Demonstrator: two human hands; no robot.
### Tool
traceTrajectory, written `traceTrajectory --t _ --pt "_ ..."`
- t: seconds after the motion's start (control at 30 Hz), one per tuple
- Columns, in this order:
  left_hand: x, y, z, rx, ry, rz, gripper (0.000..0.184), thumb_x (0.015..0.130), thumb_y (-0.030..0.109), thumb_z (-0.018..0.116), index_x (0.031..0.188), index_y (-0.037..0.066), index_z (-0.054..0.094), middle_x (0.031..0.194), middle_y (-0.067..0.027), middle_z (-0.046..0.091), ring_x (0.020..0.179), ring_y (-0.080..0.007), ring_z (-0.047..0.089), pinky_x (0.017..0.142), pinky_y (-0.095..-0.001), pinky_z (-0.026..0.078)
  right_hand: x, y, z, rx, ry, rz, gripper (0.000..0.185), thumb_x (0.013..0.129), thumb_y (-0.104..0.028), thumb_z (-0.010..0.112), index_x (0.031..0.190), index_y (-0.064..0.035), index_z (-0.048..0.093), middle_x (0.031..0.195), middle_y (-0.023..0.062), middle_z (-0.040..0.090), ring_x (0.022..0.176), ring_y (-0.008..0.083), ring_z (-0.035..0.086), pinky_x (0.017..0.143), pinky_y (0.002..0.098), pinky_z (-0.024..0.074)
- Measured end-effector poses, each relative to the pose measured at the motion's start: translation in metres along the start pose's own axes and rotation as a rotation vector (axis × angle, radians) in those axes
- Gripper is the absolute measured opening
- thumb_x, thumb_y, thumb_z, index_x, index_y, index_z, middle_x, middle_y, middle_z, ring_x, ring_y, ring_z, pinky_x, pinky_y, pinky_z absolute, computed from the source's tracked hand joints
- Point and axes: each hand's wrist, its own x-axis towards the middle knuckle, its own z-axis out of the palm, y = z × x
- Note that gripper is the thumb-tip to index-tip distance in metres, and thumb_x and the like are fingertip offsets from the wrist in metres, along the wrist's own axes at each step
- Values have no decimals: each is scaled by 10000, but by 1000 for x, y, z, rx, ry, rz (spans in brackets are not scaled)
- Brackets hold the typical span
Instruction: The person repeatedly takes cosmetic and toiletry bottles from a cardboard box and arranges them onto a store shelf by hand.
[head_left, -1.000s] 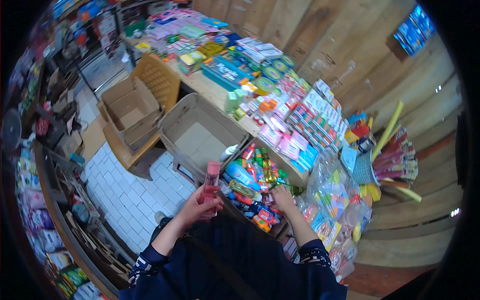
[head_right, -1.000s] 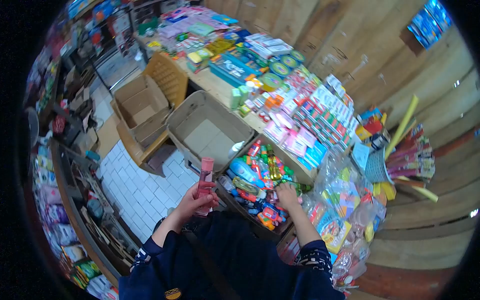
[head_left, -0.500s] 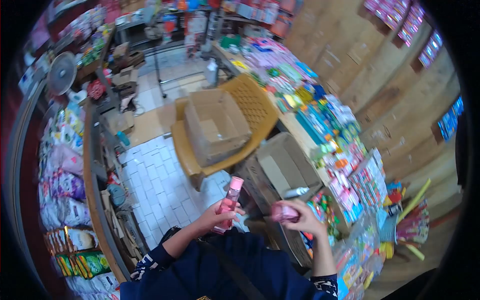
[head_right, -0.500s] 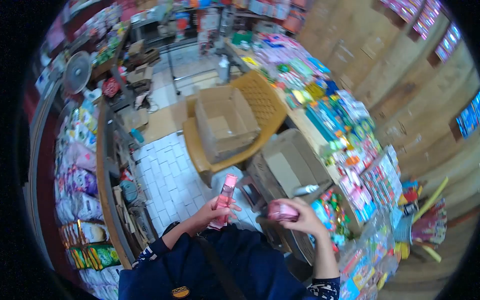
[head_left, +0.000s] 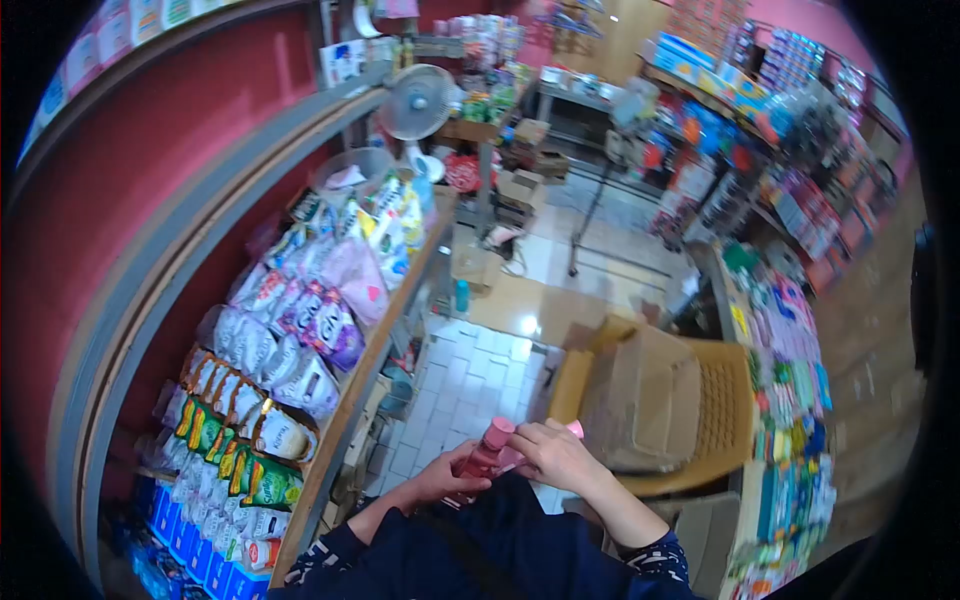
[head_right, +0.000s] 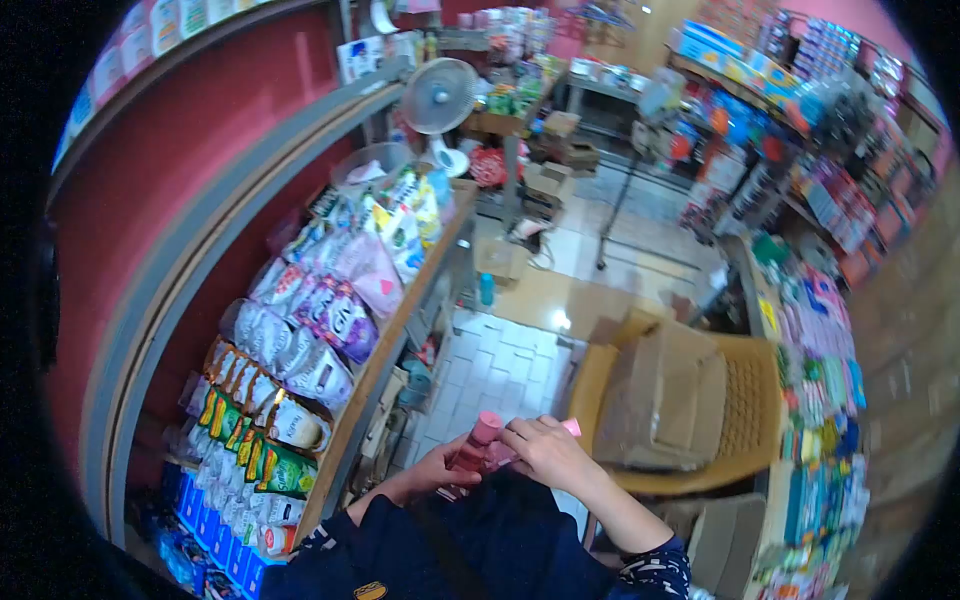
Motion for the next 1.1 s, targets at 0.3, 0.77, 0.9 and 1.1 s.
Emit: traceTrajectory --t 0.3,0.77,0.9,1.1 --pt "79 47 -86 -211 472 432 407 811 66 701 1185 47 541 1090 -49 604 896 -130 610 782 -290 504 150 151 -88 200 317 -127 635 715 -294 772 1271 -126 515 1280 123 493 1161 332 482 1028 432 361" --pt "149 159 -145 -376 890 778 562 737 205 760 1192 23 485 1030 -90 603 872 -247 655 783 -379 548 414 252 -125 1437 -66 -382 218 881 -21 603 1084 7 529 1093 87 567 942 129 588 809 274 499" --pt "150 175 -177 -507 804 913 599 742 233 767 1208 -6 478 901 -102 639 820 -243 667 790 -398 556 464 248 -136 1425 -134 -367 230 878 -16 605 1095 5 532 1095 91 567 946 130 590 824 278 498" --pt "165 176 -234 -711 648 975 536 787 376 720 1180 82 504 1175 -202 554 1110 -455 537 719 -369 566 531 254 -163 1146 -348 -628 373 840 -4 639 1198 -32 538 1162 68 563 1113 156 543 943 312 447"
